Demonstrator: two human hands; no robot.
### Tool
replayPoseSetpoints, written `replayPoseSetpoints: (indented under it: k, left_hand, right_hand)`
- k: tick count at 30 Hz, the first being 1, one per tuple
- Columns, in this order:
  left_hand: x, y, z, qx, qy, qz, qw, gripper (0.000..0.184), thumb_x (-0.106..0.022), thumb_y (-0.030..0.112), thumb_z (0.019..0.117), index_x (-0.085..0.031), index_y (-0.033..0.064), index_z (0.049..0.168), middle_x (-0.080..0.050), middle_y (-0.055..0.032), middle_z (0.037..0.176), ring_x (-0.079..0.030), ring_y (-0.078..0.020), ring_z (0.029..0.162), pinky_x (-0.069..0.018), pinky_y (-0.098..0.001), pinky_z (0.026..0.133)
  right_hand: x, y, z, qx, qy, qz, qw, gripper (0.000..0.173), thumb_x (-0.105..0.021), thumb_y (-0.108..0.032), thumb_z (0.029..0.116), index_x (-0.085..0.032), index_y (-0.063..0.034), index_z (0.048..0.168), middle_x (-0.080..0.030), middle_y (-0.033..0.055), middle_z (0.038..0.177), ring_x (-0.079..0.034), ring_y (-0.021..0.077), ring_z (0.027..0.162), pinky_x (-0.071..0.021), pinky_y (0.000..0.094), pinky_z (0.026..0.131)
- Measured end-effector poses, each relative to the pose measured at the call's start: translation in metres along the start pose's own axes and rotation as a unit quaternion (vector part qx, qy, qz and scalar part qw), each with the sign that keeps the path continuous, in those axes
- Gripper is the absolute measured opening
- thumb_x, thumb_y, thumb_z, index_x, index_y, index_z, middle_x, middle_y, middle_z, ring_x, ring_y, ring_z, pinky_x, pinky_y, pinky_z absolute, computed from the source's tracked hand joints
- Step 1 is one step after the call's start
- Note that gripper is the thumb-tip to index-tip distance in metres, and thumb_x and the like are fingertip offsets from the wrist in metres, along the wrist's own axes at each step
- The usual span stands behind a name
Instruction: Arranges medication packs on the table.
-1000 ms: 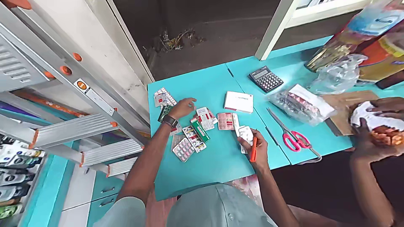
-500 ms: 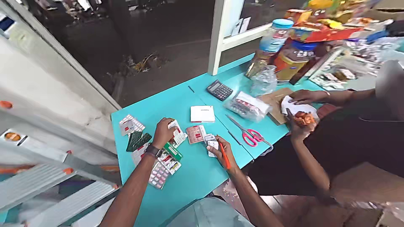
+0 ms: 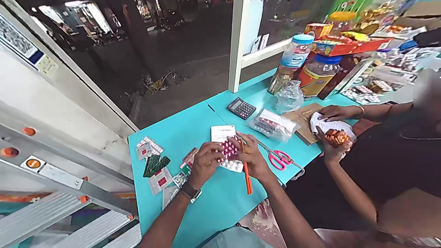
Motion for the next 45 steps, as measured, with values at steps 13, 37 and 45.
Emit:
replayPoseSetpoints:
  k: [13, 37, 45]
  left_hand:
    - [0.139, -0.003, -0.089, 0.315, 0.050, 0.167, 0.933, 0.030, -0.061, 0.015, 0.0988, -0.069, -0.0017, 0.122, -0.065, -0.0175, 0.132, -0.065, -0.0224, 0.119, -0.0569, -0.0370, 0.096]
    - [0.178, 0.059, -0.217, 0.437, 0.160, 0.143, 0.874, 0.030, -0.064, 0.015, 0.0967, -0.069, -0.0003, 0.121, -0.072, -0.0098, 0.119, -0.071, -0.0138, 0.101, -0.0607, -0.0298, 0.086]
    - [0.181, 0.053, -0.224, 0.461, 0.170, 0.145, 0.859, 0.031, -0.064, 0.015, 0.0976, -0.068, -0.0016, 0.123, -0.071, -0.0115, 0.120, -0.071, -0.0147, 0.103, -0.0605, -0.0306, 0.087]
  right_hand:
    - [-0.047, 0.109, 0.006, -0.227, -0.147, -0.101, 0.958, 0.019, -0.069, -0.007, 0.0916, -0.078, -0.0046, 0.108, -0.072, 0.0182, 0.122, -0.066, 0.0365, 0.120, -0.0473, 0.0570, 0.106]
    - [-0.065, 0.173, 0.034, -0.308, -0.142, -0.125, 0.932, 0.053, -0.071, -0.036, 0.0964, -0.061, -0.0081, 0.140, -0.067, 0.0295, 0.118, -0.062, 0.0532, 0.112, -0.0428, 0.0735, 0.094]
    - [-0.062, 0.158, 0.027, -0.288, -0.108, -0.117, 0.944, 0.044, -0.059, -0.036, 0.1032, -0.063, -0.0056, 0.135, -0.067, 0.0290, 0.116, -0.063, 0.0512, 0.110, -0.0453, 0.0711, 0.092]
Point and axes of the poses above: each hand's wrist, its own z-axis towards the middle knuckle, its own x-axis out of the back of the hand, y = z × x, the point moved 6 cm from there along z, towards the middle knuckle
